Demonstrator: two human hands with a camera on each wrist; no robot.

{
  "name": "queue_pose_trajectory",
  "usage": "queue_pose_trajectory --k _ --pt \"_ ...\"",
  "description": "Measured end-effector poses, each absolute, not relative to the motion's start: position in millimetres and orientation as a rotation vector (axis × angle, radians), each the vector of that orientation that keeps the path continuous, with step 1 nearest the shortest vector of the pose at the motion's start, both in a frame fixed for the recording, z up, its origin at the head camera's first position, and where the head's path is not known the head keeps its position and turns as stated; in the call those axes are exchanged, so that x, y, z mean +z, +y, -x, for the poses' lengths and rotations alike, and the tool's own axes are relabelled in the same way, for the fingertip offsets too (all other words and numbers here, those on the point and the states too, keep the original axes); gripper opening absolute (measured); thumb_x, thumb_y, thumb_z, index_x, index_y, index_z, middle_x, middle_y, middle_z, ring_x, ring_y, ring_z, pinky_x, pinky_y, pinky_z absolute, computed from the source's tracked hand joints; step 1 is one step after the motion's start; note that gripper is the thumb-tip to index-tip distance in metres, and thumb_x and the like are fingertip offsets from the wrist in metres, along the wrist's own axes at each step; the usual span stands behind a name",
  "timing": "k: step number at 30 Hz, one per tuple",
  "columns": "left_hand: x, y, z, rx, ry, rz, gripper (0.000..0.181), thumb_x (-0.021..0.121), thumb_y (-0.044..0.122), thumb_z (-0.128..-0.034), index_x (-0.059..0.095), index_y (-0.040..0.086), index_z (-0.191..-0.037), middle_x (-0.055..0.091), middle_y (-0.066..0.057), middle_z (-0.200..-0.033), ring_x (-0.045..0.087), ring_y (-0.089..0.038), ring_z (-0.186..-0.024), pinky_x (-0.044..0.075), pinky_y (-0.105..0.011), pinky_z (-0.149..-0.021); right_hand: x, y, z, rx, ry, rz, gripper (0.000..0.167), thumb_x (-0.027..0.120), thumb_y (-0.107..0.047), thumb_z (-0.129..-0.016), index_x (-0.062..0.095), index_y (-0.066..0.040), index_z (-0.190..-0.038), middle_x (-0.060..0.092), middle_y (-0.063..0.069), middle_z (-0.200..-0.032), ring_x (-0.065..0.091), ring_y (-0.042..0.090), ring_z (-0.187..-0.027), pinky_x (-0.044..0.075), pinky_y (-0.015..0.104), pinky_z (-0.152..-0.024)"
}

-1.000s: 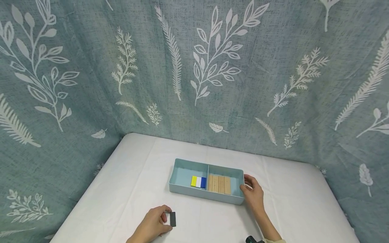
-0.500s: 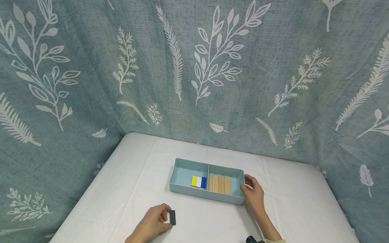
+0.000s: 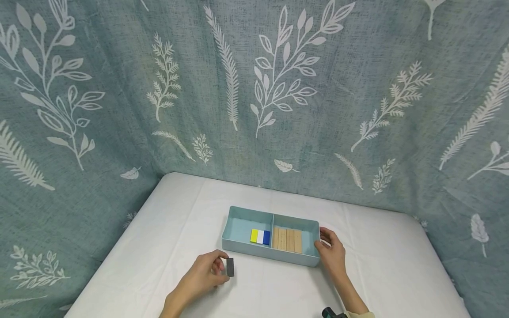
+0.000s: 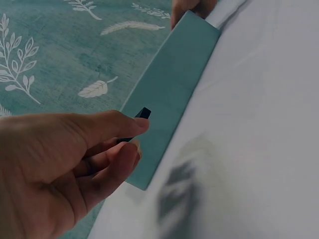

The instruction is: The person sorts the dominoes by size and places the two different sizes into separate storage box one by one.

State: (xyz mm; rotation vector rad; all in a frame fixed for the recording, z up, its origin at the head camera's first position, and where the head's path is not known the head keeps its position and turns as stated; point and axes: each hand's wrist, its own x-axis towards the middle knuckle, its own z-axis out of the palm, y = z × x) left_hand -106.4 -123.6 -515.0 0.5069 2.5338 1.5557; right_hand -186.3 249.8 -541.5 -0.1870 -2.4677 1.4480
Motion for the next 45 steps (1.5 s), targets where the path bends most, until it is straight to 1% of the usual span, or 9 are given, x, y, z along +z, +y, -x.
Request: queue_pose_trajectory --k 13,16,21,23,27,34,38,41,45 --pt "-484 -118 139 1.539 2.56 -0.606 0.045 0.079 0.002 -0.0809 0.059 -0.006 -0.12 0.06 -0.008 -0.089 0.059 -0.014 -0.07 0.059 -0.028 -0.053 -540 251 188 1.513 -2.481 0.178 0.046 0.059 0.003 -0.09 0.051 0.006 -0.135 0.056 0.025 -0.131 0.055 0.036 -0.121 0.041 0.0 -0.084" --pt "-479 -115 148 1.549 2.553 -0.608 0.045 0.079 0.001 -0.0808 0.059 -0.006 -0.121 0.061 -0.009 -0.09 0.06 -0.015 -0.071 0.059 -0.028 -0.054 -540 251 189 1.498 -2.482 0.185 0.046 0.059 0.003 -0.09 0.051 0.006 -0.135 0.056 0.024 -0.131 0.055 0.035 -0.121 0.045 0.006 -0.088" --pt "-471 -110 165 1.54 2.562 -0.613 0.045 0.078 0.0 -0.0807 0.06 -0.005 -0.121 0.061 -0.014 -0.091 0.06 -0.017 -0.072 0.06 -0.03 -0.054 -539 251 187 1.481 -2.491 0.179 0.046 0.059 0.002 -0.09 0.051 0.007 -0.135 0.056 0.025 -0.13 0.056 0.036 -0.12 0.051 0.034 -0.099" --pt "-468 -108 172 1.518 2.578 -0.618 0.046 0.078 0.0 -0.0808 0.06 -0.006 -0.122 0.062 -0.014 -0.091 0.06 -0.017 -0.07 0.06 -0.032 -0.054 -539 251 186 1.481 -2.492 0.174 0.046 0.059 0.002 -0.09 0.05 0.007 -0.134 0.056 0.025 -0.13 0.056 0.036 -0.12 0.05 0.04 -0.1" --pt "-462 -103 186 1.478 2.585 -0.634 0.046 0.078 -0.001 -0.0813 0.059 -0.008 -0.123 0.061 -0.013 -0.088 0.061 -0.015 -0.064 0.061 -0.038 -0.054 -540 251 185 1.482 -2.492 0.178 0.045 0.059 0.002 -0.09 0.051 0.007 -0.134 0.057 0.024 -0.13 0.056 0.036 -0.119 0.051 0.035 -0.099" --pt "-460 -94 209 1.374 2.586 -0.622 0.046 0.078 0.0 -0.0815 0.058 -0.009 -0.123 0.062 -0.013 -0.09 0.062 -0.014 -0.061 0.058 -0.028 -0.051 -538 250 185 1.488 -2.492 0.175 0.046 0.059 0.002 -0.09 0.05 0.007 -0.135 0.056 0.025 -0.13 0.055 0.036 -0.12 0.05 0.039 -0.101" --pt "-464 -88 219 1.313 2.584 -0.596 0.046 0.078 0.001 -0.0809 0.059 -0.008 -0.121 0.061 -0.009 -0.087 0.064 -0.02 -0.058 0.058 -0.03 -0.052 -539 251 187 1.509 -2.496 0.187 0.047 0.059 0.001 -0.09 0.049 0.006 -0.136 0.055 0.024 -0.131 0.055 0.035 -0.121 0.05 0.02 -0.096" --pt "-468 -84 225 1.258 2.592 -0.569 0.046 0.079 0.001 -0.0803 0.06 -0.007 -0.121 0.06 -0.007 -0.085 0.065 -0.023 -0.057 0.059 -0.032 -0.053 -540 252 187 1.502 -2.495 0.192 0.047 0.059 0.001 -0.09 0.05 0.005 -0.136 0.056 0.023 -0.131 0.055 0.034 -0.121 0.049 0.015 -0.093" --pt "-471 -79 229 1.205 2.595 -0.545 0.045 0.08 -0.001 -0.0788 0.06 -0.009 -0.119 0.06 -0.008 -0.082 0.066 -0.026 -0.057 0.06 -0.035 -0.053 -539 252 186 1.492 -2.497 0.181 0.047 0.059 0.002 -0.09 0.05 0.007 -0.135 0.055 0.024 -0.131 0.055 0.036 -0.121 0.05 0.034 -0.1"
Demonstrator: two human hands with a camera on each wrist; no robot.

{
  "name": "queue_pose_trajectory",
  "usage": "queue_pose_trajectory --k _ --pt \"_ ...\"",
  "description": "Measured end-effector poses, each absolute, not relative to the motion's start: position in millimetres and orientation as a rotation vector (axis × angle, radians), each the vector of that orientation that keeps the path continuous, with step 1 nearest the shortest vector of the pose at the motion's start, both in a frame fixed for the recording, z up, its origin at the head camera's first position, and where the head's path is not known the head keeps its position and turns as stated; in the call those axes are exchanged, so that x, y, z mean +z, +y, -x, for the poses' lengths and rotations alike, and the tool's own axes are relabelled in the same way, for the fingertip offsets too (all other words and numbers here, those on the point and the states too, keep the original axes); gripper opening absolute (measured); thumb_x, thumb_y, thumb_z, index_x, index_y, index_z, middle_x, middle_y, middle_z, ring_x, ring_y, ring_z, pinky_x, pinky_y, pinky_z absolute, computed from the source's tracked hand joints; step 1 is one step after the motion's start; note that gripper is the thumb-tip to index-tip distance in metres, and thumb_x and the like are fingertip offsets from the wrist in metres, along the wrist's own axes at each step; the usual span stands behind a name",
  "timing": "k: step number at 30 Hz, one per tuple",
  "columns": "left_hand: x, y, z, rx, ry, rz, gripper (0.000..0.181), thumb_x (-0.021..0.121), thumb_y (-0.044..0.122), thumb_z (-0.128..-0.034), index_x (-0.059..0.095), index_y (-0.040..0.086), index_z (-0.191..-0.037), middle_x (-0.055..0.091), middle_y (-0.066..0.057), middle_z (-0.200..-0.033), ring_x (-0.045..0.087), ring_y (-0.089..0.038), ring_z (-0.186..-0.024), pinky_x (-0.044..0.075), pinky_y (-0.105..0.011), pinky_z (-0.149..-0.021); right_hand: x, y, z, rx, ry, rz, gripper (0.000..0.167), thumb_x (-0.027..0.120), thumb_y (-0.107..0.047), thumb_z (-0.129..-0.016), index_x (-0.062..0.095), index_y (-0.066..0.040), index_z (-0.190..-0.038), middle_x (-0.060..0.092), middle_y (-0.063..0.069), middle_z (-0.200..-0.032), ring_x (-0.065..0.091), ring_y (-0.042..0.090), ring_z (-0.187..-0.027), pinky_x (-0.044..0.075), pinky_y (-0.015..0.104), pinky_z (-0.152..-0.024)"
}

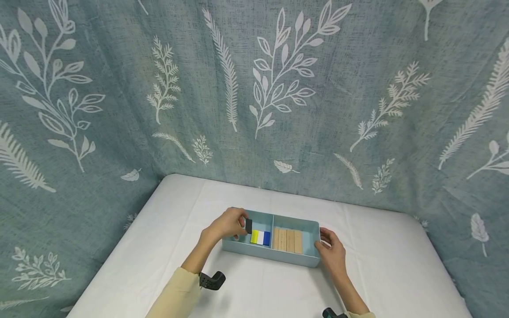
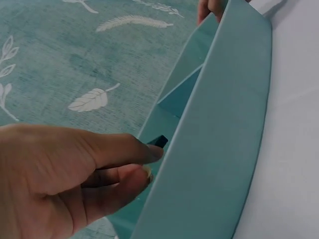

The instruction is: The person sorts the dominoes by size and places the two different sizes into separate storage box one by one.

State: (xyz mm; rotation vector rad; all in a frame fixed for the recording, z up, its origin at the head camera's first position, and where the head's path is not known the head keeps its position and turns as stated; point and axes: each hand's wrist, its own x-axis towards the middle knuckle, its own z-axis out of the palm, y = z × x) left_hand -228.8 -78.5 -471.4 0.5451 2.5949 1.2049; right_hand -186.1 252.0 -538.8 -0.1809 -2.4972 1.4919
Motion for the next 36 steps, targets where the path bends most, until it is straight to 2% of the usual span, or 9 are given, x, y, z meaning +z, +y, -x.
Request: queue_pose_trajectory --k 7,13,15,20,23,26,29,32,36 --pt "-475 -69 233 1.125 2.602 -0.529 0.047 0.08 -0.004 -0.0772 0.06 -0.011 -0.119 0.06 -0.007 -0.075 0.065 -0.023 -0.054 0.06 -0.036 -0.054 -538 252 186 1.504 -2.502 0.19 0.046 0.059 0.002 -0.09 0.05 0.006 -0.136 0.055 0.024 -0.132 0.054 0.035 -0.122 0.049 0.033 -0.1" --pt "-479 -63 237 1.046 2.629 -0.496 0.045 0.081 -0.005 -0.0748 0.061 -0.011 -0.115 0.06 -0.006 -0.071 0.065 -0.022 -0.054 0.059 -0.031 -0.052 -536 252 186 1.509 -2.501 0.19 0.046 0.059 0.002 -0.09 0.05 0.006 -0.136 0.055 0.025 -0.132 0.054 0.036 -0.122 0.049 0.038 -0.101" --pt "-479 -62 238 1.008 2.647 -0.488 0.045 0.081 -0.006 -0.0737 0.062 -0.011 -0.113 0.06 -0.006 -0.072 0.065 -0.021 -0.055 0.058 -0.028 -0.051 -536 252 186 1.508 -2.506 0.199 0.047 0.059 0.002 -0.09 0.05 0.006 -0.136 0.055 0.025 -0.132 0.054 0.036 -0.122 0.049 0.033 -0.1" --pt "-481 -59 239 0.925 2.68 -0.46 0.042 0.082 -0.007 -0.0724 0.064 -0.01 -0.11 0.064 -0.012 -0.079 0.066 -0.022 -0.058 0.058 -0.026 -0.051 -536 251 187 1.512 -2.506 0.202 0.047 0.059 0.002 -0.09 0.049 0.006 -0.136 0.055 0.025 -0.132 0.054 0.036 -0.123 0.044 0.004 -0.088" --pt "-482 -58 239 0.893 2.696 -0.449 0.041 0.083 -0.006 -0.0727 0.065 -0.009 -0.109 0.067 -0.016 -0.088 0.066 -0.022 -0.059 0.058 -0.027 -0.052 -536 250 187 1.516 -2.497 0.196 0.047 0.059 0.003 -0.09 0.049 0.006 -0.136 0.055 0.025 -0.132 0.054 0.036 -0.123 0.039 -0.002 -0.082" --pt "-482 -57 239 0.843 2.725 -0.439 0.039 0.083 -0.005 -0.0729 0.065 -0.007 -0.108 0.067 -0.017 -0.094 0.063 -0.018 -0.059 0.057 -0.027 -0.053 -535 250 188 1.505 -2.499 0.194 0.047 0.059 0.002 -0.09 0.049 0.006 -0.136 0.055 0.025 -0.132 0.054 0.036 -0.123 0.043 0.004 -0.088" --pt "-485 -56 240 0.778 2.753 -0.419 0.038 0.084 -0.002 -0.0727 0.066 -0.005 -0.106 0.066 -0.014 -0.096 0.061 -0.016 -0.061 0.056 -0.027 -0.055 -534 250 187 1.504 -2.508 0.199 0.047 0.058 0.002 -0.091 0.049 0.006 -0.137 0.054 0.025 -0.133 0.053 0.036 -0.123 0.049 0.023 -0.099" --pt "-489 -54 240 0.728 2.772 -0.412 0.038 0.085 0.0 -0.0727 0.067 -0.003 -0.106 0.067 -0.012 -0.097 0.061 -0.016 -0.065 0.056 -0.027 -0.057 -534 250 187 1.506 -2.512 0.204 0.047 0.058 0.003 -0.091 0.048 0.007 -0.137 0.054 0.026 -0.133 0.053 0.037 -0.123 0.048 0.04 -0.103" --pt "-493 -52 241 0.678 2.791 -0.418 0.036 0.086 0.003 -0.0733 0.069 -0.001 -0.105 0.069 -0.012 -0.097 0.064 -0.02 -0.075 0.058 -0.03 -0.063 -536 250 186 1.508 -2.507 0.209 0.047 0.058 0.003 -0.09 0.048 0.007 -0.136 0.054 0.026 -0.133 0.053 0.037 -0.123 0.047 0.043 -0.104"
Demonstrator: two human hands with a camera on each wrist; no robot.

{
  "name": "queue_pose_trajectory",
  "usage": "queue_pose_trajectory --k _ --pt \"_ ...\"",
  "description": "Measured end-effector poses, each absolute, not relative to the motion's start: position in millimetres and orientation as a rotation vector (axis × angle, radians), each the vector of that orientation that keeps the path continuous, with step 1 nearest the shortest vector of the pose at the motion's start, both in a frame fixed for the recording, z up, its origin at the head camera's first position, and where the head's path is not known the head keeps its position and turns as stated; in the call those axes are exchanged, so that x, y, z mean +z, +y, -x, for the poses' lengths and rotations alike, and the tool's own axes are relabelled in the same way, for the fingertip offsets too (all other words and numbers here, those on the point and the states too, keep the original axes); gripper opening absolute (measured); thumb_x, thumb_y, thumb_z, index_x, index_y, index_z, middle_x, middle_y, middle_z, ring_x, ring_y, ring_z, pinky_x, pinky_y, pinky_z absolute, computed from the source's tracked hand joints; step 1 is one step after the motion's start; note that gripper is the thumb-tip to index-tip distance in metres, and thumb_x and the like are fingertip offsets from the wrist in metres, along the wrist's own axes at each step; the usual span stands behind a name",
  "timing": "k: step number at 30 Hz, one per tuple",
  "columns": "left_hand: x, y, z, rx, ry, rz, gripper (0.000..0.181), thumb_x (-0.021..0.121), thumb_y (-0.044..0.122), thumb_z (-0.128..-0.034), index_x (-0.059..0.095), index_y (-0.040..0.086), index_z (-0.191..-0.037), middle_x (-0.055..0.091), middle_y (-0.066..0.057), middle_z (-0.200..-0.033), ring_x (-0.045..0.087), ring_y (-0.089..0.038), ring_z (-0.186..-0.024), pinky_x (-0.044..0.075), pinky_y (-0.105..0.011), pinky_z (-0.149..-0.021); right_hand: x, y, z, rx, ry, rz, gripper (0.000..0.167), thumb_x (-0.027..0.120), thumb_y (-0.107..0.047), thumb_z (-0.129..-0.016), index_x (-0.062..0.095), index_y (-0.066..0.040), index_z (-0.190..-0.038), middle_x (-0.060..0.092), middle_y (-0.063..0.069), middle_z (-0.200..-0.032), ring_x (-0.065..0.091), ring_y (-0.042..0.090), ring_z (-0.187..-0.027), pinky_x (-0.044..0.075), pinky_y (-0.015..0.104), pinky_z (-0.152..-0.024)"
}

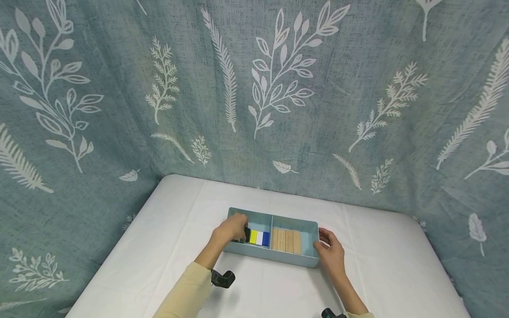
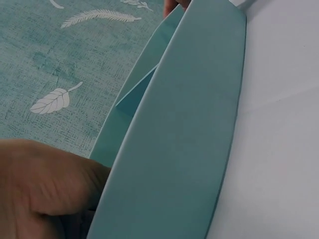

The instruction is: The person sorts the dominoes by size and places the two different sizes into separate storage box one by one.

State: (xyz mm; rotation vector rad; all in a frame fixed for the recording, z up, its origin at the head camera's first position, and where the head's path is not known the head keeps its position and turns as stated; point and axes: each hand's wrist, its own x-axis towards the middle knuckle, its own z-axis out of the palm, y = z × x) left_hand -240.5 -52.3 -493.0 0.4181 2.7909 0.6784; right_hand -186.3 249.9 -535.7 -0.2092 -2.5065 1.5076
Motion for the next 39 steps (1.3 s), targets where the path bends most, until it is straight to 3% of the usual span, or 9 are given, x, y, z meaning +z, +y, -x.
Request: queue_pose_trajectory --k 5,11,15,27,34,39 --pt "-495.3 -50.6 239.6 0.651 2.795 -0.414 0.035 0.085 0.003 -0.0737 0.069 -0.001 -0.104 0.069 -0.012 -0.097 0.065 -0.024 -0.085 0.059 -0.038 -0.074 -537.5 249.7 186.0 1.51 -2.504 0.213 0.047 0.058 0.003 -0.09 0.049 0.006 -0.136 0.054 0.025 -0.133 0.053 0.036 -0.123 0.048 0.039 -0.103" --pt "-497.0 -49.5 237.9 0.646 2.796 -0.409 0.034 0.083 0.001 -0.0745 0.069 -0.001 -0.105 0.069 -0.012 -0.098 0.065 -0.025 -0.089 0.059 -0.04 -0.078 -538.6 249.8 185.5 1.515 -2.498 0.21 0.047 0.059 0.002 -0.09 0.05 0.005 -0.136 0.054 0.024 -0.133 0.054 0.035 -0.123 0.044 0.006 -0.089" --pt "-498.8 -48.7 236.8 0.666 2.79 -0.4 0.034 0.083 0.002 -0.0752 0.068 -0.001 -0.106 0.069 -0.013 -0.099 0.066 -0.027 -0.091 0.059 -0.041 -0.08 -538.5 250.0 185.1 1.519 -2.492 0.2 0.047 0.058 0.003 -0.09 0.049 0.006 -0.136 0.054 0.025 -0.132 0.054 0.036 -0.123 0.038 -0.003 -0.082" --pt "-503.3 -47.5 236.2 0.694 2.812 -0.448 0.036 0.081 -0.001 -0.0751 0.069 0.0 -0.108 0.069 -0.014 -0.104 0.066 -0.028 -0.097 0.058 -0.041 -0.084 -538.0 251.1 185.5 1.527 -2.492 0.201 0.047 0.058 0.003 -0.09 0.049 0.006 -0.136 0.054 0.025 -0.133 0.053 0.036 -0.123 0.04 0.0 -0.083" --pt "-499.7 -46.4 232.4 0.719 2.811 -0.436 0.033 0.078 -0.005 -0.0755 0.069 0.0 -0.106 0.069 -0.015 -0.104 0.065 -0.028 -0.096 0.058 -0.041 -0.082 -536.6 251.3 185.0 1.503 -2.51 0.177 0.048 0.057 0.004 -0.09 0.048 0.007 -0.136 0.053 0.026 -0.133 0.053 0.038 -0.123 0.05 0.035 -0.101" --pt "-499.0 -46.4 234.1 0.709 2.798 -0.416 0.031 0.077 -0.004 -0.0775 0.069 0.001 -0.107 0.068 -0.015 -0.107 0.064 -0.029 -0.099 0.058 -0.042 -0.084 -537.2 251.0 186.2 1.493 -2.5 0.175 0.047 0.057 0.004 -0.089 0.049 0.007 -0.136 0.054 0.026 -0.132 0.054 0.038 -0.122 0.05 0.039 -0.101"
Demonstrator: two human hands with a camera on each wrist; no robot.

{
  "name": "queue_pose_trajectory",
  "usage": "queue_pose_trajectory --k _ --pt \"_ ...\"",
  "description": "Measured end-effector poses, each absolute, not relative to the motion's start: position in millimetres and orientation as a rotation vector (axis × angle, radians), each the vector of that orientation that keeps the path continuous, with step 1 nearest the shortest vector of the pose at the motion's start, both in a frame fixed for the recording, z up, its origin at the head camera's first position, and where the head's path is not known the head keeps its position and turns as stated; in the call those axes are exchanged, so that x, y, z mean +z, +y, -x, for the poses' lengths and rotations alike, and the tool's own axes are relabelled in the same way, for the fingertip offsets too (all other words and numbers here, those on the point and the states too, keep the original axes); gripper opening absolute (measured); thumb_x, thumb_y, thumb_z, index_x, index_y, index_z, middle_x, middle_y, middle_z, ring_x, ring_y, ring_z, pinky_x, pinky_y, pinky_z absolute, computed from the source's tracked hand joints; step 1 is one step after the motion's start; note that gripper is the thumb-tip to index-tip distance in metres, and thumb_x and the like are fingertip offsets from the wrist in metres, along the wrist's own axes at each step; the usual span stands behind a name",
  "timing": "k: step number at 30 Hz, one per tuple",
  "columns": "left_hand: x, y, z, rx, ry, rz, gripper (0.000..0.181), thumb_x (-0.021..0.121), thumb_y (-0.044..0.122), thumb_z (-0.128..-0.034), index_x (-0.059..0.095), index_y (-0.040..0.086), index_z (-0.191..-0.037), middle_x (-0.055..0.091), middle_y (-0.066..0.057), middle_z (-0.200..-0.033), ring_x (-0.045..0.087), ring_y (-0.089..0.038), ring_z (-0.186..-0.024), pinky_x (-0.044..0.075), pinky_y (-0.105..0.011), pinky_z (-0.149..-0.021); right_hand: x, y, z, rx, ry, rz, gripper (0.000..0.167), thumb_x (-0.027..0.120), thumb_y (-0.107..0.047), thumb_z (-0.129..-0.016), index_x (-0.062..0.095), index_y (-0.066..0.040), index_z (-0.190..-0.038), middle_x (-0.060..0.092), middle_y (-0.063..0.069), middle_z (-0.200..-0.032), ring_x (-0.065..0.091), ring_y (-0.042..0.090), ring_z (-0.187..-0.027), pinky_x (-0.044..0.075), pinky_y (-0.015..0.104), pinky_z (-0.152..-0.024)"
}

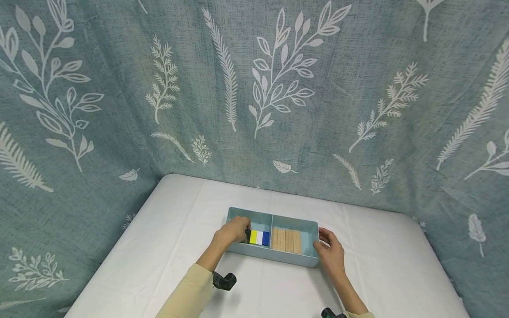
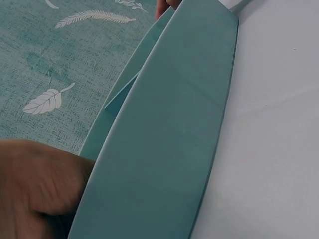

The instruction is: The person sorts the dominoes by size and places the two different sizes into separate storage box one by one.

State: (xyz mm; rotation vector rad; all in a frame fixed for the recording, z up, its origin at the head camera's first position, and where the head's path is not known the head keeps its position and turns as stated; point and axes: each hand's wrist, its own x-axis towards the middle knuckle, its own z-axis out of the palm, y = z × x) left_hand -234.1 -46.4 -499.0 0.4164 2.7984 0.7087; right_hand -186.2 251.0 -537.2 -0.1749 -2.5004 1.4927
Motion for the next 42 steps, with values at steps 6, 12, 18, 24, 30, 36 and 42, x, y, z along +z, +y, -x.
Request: queue_pose_trajectory --k 6,12,18,24,30,36,42 --pt "-502 -47 236 0.738 2.798 -0.419 0.032 0.079 -0.002 -0.0761 0.069 0.0 -0.107 0.068 -0.016 -0.105 0.064 -0.029 -0.096 0.058 -0.042 -0.082 -537 250 187 1.471 -2.498 0.176 0.047 0.058 0.002 -0.089 0.05 0.006 -0.135 0.055 0.025 -0.132 0.055 0.037 -0.121 0.05 0.04 -0.101" --pt "-501 -47 234 0.768 2.783 -0.403 0.036 0.082 0.001 -0.0752 0.068 -0.001 -0.108 0.068 -0.016 -0.105 0.065 -0.03 -0.098 0.058 -0.043 -0.084 -536 251 186 1.49 -2.509 0.184 0.047 0.058 0.002 -0.09 0.049 0.007 -0.136 0.054 0.025 -0.133 0.054 0.037 -0.122 0.049 0.041 -0.102" --pt "-495 -49 230 0.782 2.782 -0.406 0.044 0.085 0.006 -0.0727 0.067 -0.001 -0.113 0.068 -0.017 -0.108 0.066 -0.03 -0.095 0.059 -0.042 -0.08 -536 251 186 1.498 -2.515 0.186 0.047 0.058 0.003 -0.09 0.049 0.007 -0.136 0.054 0.025 -0.133 0.054 0.036 -0.123 0.049 0.041 -0.102" --pt "-485 -53 225 0.853 2.765 -0.419 0.047 0.085 0.005 -0.0735 0.066 -0.002 -0.116 0.067 -0.019 -0.113 0.066 -0.029 -0.093 0.059 -0.042 -0.076 -536 251 187 1.481 -2.515 0.197 0.048 0.059 0.002 -0.089 0.049 0.006 -0.136 0.055 0.025 -0.132 0.055 0.036 -0.121 0.049 0.042 -0.101" --pt "-477 -61 219 0.973 2.777 -0.455 0.046 0.083 0.003 -0.075 0.065 -0.005 -0.116 0.068 -0.012 -0.088 0.064 -0.022 -0.072 0.058 -0.035 -0.061 -536 252 186 1.474 -2.531 0.197 0.048 0.058 0.0 -0.09 0.049 0.005 -0.136 0.054 0.024 -0.133 0.054 0.035 -0.122 0.049 0.04 -0.102" --pt "-469 -69 214 1.012 2.831 -0.483 0.041 0.08 0.005 -0.0798 0.065 -0.002 -0.118 0.062 -0.005 -0.08 0.056 -0.015 -0.066 0.051 -0.028 -0.056 -536 252 185 1.474 -2.511 0.174 0.047 0.058 0.001 -0.089 0.05 0.006 -0.136 0.055 0.025 -0.132 0.055 0.037 -0.121 0.05 0.038 -0.1" --pt "-460 -74 208 1.036 2.898 -0.553 0.039 0.08 0.007 -0.0817 0.065 -0.002 -0.117 0.064 -0.008 -0.085 0.057 -0.017 -0.071 0.051 -0.029 -0.059 -535 251 185 1.484 -2.514 0.187 0.047 0.06 0.0 -0.09 0.05 0.005 -0.136 0.055 0.023 -0.132 0.055 0.034 -0.121 0.051 0.03 -0.099"
